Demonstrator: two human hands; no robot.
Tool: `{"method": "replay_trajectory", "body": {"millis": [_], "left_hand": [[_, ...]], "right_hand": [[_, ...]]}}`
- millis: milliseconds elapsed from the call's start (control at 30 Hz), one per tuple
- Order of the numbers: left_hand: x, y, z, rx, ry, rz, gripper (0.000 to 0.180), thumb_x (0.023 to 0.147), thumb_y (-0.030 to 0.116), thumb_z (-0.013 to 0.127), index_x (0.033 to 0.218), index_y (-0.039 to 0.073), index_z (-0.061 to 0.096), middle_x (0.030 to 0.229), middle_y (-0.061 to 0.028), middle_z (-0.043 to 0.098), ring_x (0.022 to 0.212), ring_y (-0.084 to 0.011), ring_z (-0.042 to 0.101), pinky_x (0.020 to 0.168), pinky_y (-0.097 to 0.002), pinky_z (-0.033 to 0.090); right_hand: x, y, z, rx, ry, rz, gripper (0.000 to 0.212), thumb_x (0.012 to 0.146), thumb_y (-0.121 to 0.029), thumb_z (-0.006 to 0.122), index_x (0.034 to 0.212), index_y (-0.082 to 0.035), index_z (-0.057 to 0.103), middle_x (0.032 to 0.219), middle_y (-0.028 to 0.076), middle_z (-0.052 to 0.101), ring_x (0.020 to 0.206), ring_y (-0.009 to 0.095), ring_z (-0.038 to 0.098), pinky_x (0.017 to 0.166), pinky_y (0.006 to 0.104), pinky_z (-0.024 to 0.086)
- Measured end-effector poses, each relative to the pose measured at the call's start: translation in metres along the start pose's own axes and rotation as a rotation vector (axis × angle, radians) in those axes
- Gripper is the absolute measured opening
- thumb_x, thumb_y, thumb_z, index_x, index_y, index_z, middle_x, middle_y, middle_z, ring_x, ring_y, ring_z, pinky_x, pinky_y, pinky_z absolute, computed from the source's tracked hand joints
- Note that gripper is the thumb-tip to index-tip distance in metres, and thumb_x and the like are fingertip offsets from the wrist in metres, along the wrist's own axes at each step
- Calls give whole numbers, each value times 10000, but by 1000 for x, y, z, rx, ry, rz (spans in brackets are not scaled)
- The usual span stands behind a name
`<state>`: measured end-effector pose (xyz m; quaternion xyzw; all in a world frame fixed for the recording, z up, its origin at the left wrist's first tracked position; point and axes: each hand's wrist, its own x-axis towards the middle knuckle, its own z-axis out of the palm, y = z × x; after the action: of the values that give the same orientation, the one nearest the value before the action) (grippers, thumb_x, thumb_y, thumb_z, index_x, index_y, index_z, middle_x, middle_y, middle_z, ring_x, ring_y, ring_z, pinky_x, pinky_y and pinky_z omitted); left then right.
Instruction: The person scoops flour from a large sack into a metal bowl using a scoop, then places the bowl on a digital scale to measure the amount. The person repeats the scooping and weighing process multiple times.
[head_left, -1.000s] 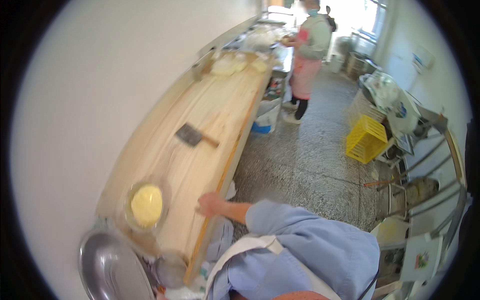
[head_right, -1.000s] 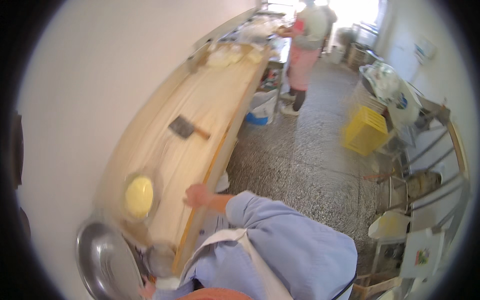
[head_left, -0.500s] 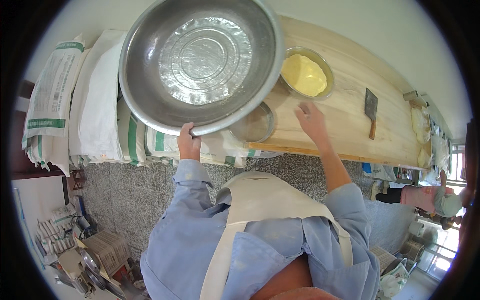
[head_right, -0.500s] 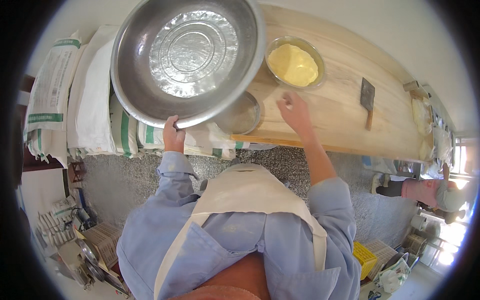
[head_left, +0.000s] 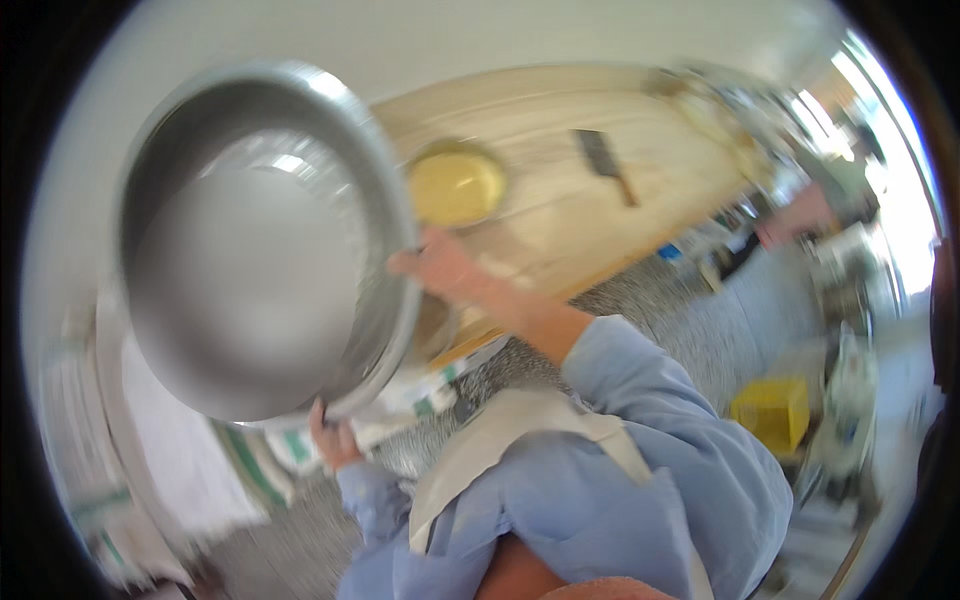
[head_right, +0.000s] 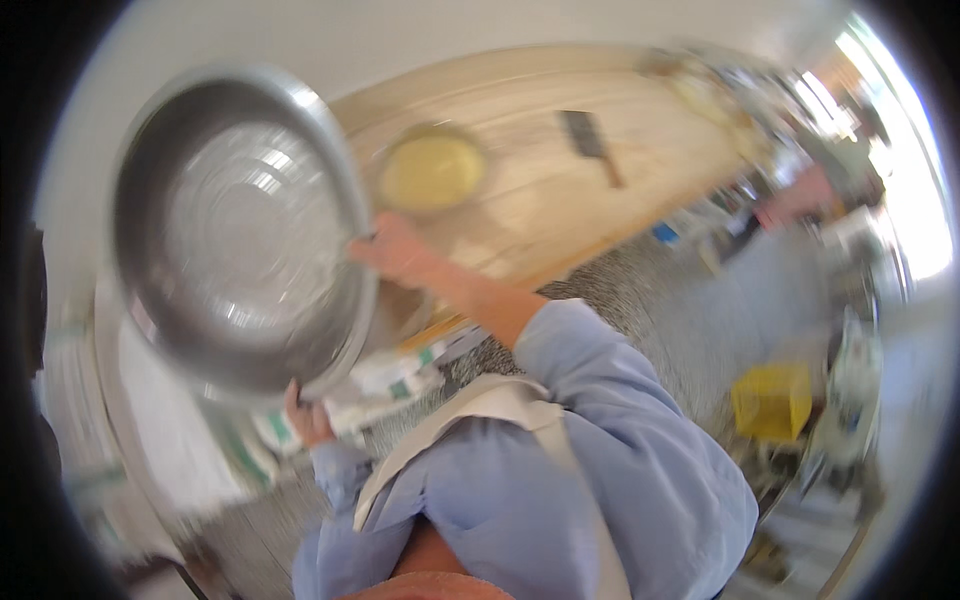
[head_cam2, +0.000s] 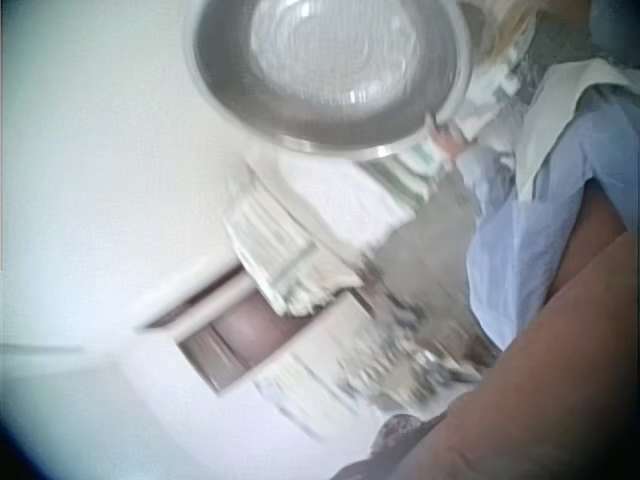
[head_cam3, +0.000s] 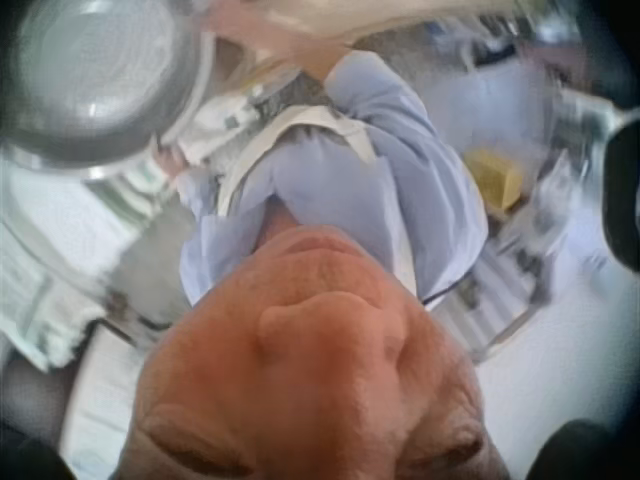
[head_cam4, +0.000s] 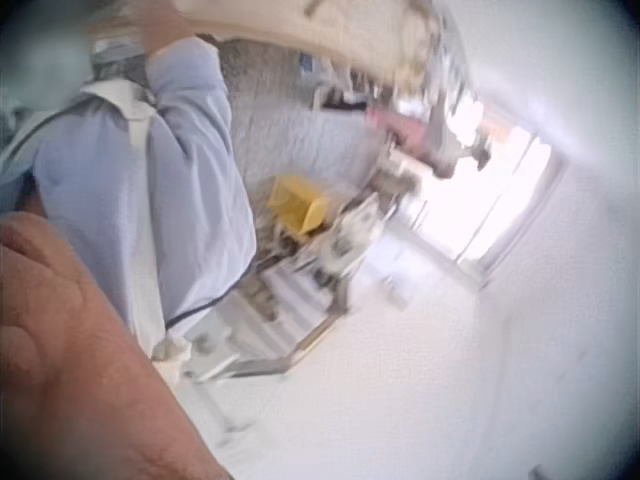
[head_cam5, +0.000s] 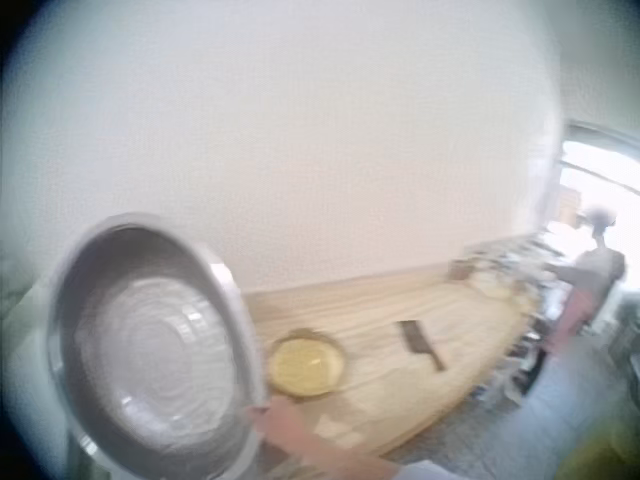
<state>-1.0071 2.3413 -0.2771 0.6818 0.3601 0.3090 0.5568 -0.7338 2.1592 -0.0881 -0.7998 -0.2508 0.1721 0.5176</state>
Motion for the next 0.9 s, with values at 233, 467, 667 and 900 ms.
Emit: {"method": "replay_trajectory", "body": {"millis": [233,467,667,900], "left_hand": [[-4,134,77,-1009,-290,-338,305,839,154,541,1050,-63,501,1069,-151,516,1007,-228,476,946,-379,362],[-113,237,237,-534,-684,39,205,822,138,582,879,-55,541,879,-65,515,783,-121,477,688,-281,430],[-271,277,399,-549,-1235,-198,436,817,15,544,1224,-11,391,1104,-93,506,961,-178,514,854,-322,410],[-441,275,547,-279,-1717,-378,184,820,41,536,1001,13,516,897,-47,566,816,-163,568,756,-324,477]], "right_hand": [[-125,16,-132,441,244,-85,156,774,-128,598,847,9,617,735,-2,587,687,63,530,617,232,438],[-329,96,-251,893,775,-251,180,769,-92,608,924,0,605,833,30,614,768,116,571,657,259,445],[-511,170,-300,1014,1383,-221,266,751,-24,589,1013,3,555,912,73,599,818,170,580,735,308,461],[-645,281,-318,1237,1842,-10,272,755,9,545,1022,22,498,935,102,559,891,217,569,813,350,470]]}}
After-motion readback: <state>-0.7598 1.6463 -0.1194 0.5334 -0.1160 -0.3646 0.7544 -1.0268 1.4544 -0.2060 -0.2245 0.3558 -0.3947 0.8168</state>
